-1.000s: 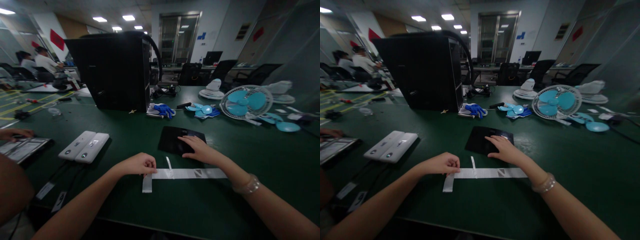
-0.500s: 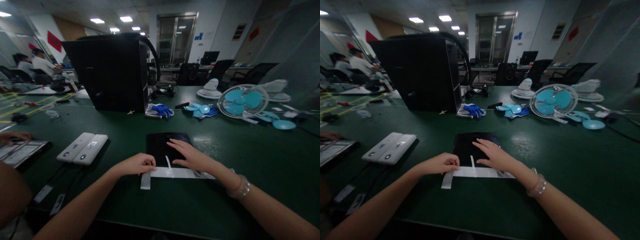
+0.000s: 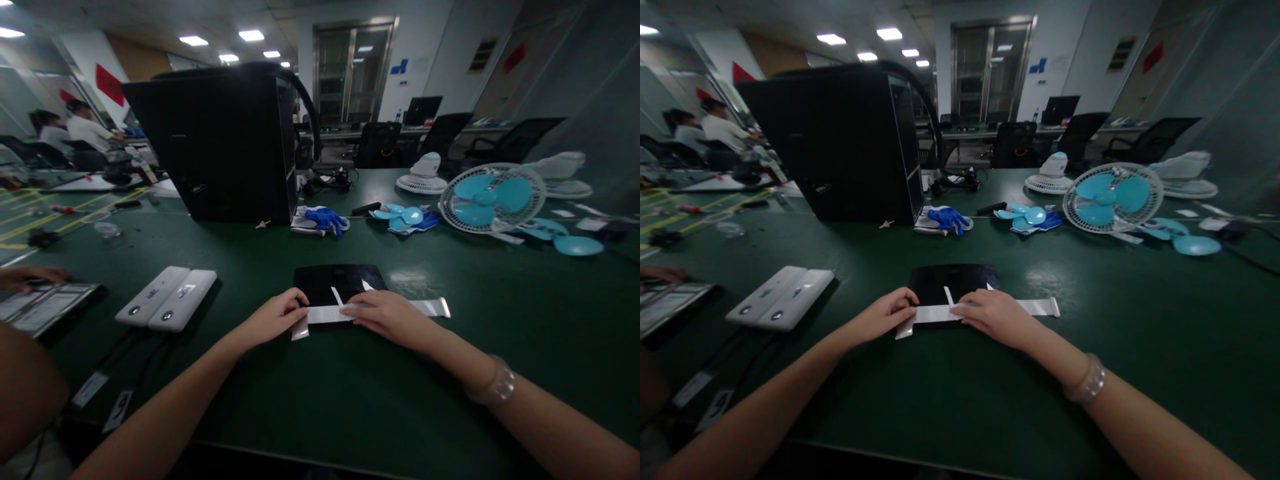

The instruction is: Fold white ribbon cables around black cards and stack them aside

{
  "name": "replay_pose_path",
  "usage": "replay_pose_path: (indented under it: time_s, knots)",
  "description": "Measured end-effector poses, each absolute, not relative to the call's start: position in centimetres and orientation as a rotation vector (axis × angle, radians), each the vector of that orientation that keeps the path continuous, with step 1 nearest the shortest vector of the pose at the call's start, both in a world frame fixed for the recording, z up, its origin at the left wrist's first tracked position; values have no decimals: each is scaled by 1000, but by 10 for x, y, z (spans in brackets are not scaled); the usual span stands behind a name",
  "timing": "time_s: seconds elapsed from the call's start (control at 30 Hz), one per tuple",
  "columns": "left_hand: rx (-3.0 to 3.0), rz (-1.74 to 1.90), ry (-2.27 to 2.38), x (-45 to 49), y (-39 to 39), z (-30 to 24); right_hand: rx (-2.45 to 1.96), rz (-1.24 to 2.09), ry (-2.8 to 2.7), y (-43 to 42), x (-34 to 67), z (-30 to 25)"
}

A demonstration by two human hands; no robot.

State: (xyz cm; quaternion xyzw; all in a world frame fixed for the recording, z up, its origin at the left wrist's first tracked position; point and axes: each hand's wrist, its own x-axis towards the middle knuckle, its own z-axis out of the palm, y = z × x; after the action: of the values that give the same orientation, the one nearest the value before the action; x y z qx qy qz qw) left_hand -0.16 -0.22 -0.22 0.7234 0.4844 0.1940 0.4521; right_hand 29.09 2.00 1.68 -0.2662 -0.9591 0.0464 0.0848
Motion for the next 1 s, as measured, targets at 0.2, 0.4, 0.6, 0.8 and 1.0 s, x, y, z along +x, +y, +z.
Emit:
replay_pose_path:
  time_s: [0.2, 0.4, 0.6, 0.8, 1.0]
  knots:
    - [2042, 411, 1393, 5, -6, 6, -844, 1, -2857, 22, 290, 13]
    - [2191, 349, 1507, 11, -10, 8, -859, -133, -2870, 21, 286, 9]
    - [2320, 324, 1526, 12, -12, 6, -871, -139, -2872, 19, 284, 12]
    - [2375, 230, 1528, 13, -12, 7, -918, 4, -2849, 18, 284, 15]
    - [2393, 226, 1515, 12, -13, 10, -910, 70, -2836, 19, 284, 16]
